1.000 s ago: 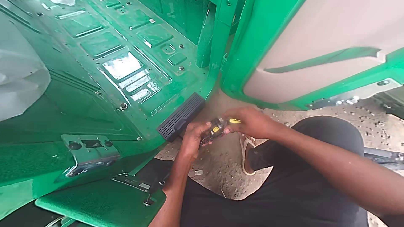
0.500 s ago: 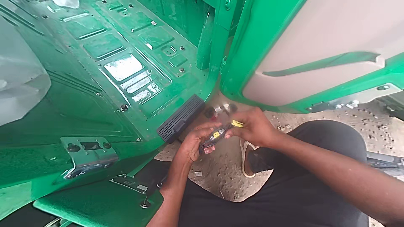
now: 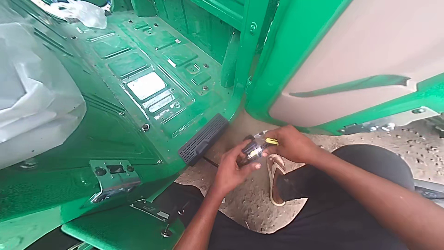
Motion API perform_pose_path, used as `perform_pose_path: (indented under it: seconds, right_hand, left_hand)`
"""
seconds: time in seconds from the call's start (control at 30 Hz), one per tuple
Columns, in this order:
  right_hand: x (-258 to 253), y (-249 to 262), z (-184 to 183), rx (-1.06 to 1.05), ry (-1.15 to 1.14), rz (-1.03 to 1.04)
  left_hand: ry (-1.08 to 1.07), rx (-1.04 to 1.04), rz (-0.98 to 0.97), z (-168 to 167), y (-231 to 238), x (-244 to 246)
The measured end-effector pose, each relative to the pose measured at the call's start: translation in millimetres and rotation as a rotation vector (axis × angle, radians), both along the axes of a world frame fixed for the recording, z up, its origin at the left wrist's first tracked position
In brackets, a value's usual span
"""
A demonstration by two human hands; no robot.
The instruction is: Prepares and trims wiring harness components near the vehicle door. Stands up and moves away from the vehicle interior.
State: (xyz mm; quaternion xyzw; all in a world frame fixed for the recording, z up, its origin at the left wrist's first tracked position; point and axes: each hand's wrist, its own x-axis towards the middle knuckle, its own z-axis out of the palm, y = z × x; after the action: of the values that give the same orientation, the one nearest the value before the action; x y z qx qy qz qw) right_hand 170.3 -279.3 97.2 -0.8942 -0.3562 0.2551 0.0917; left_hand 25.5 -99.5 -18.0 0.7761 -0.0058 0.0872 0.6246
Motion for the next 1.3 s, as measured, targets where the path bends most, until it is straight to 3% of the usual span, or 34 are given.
perform_pose_path:
  seconds: [0.07, 0.1, 0.3, 0.5, 0.7, 0.8, 0.97, 1.17, 1.3]
  right_hand:
    - [3, -4, -2, 0.041, 0.043, -0.063]
    - [3, -5, -3, 0.057, 0.06, -0.083]
    - [-4, -17, -17, 0.296, 0.057, -0.083]
    - [-10, -16, -17, 0.353, -0.042, -0.011]
    - [0, -8, -13, 0.148, -0.008, -0.052]
    - [4, 2, -9, 0.22, 0.061, -0.149]
    - [-3, 80, -27, 0.187, 0.391, -0.061]
    - [-2, 233, -54, 0.228, 0.095, 0.237]
    - [13, 262, -62, 0.267, -0.126, 0.255]
  left_hand:
    - [-0.051, 0.286, 0.108, -1, -12, 1]
    - [-0.077, 0.332, 0.152, -3, -17, 1]
    - [0.107, 0.307, 0.062, 0, -18, 8]
    - [0.174, 0.118, 0.004, -7, -17, 11]
    - [0.325, 0.308, 0.129, -2, -11, 11]
    - [0.476, 0.339, 0.078, -12, -3, 17]
    - [0.622, 0.34, -0.117, -43, -16, 20]
    - [0.629, 0.538, -0.244, -47, -35, 11]
    - [0.635, 0.566, -0.265, -53, -36, 10]
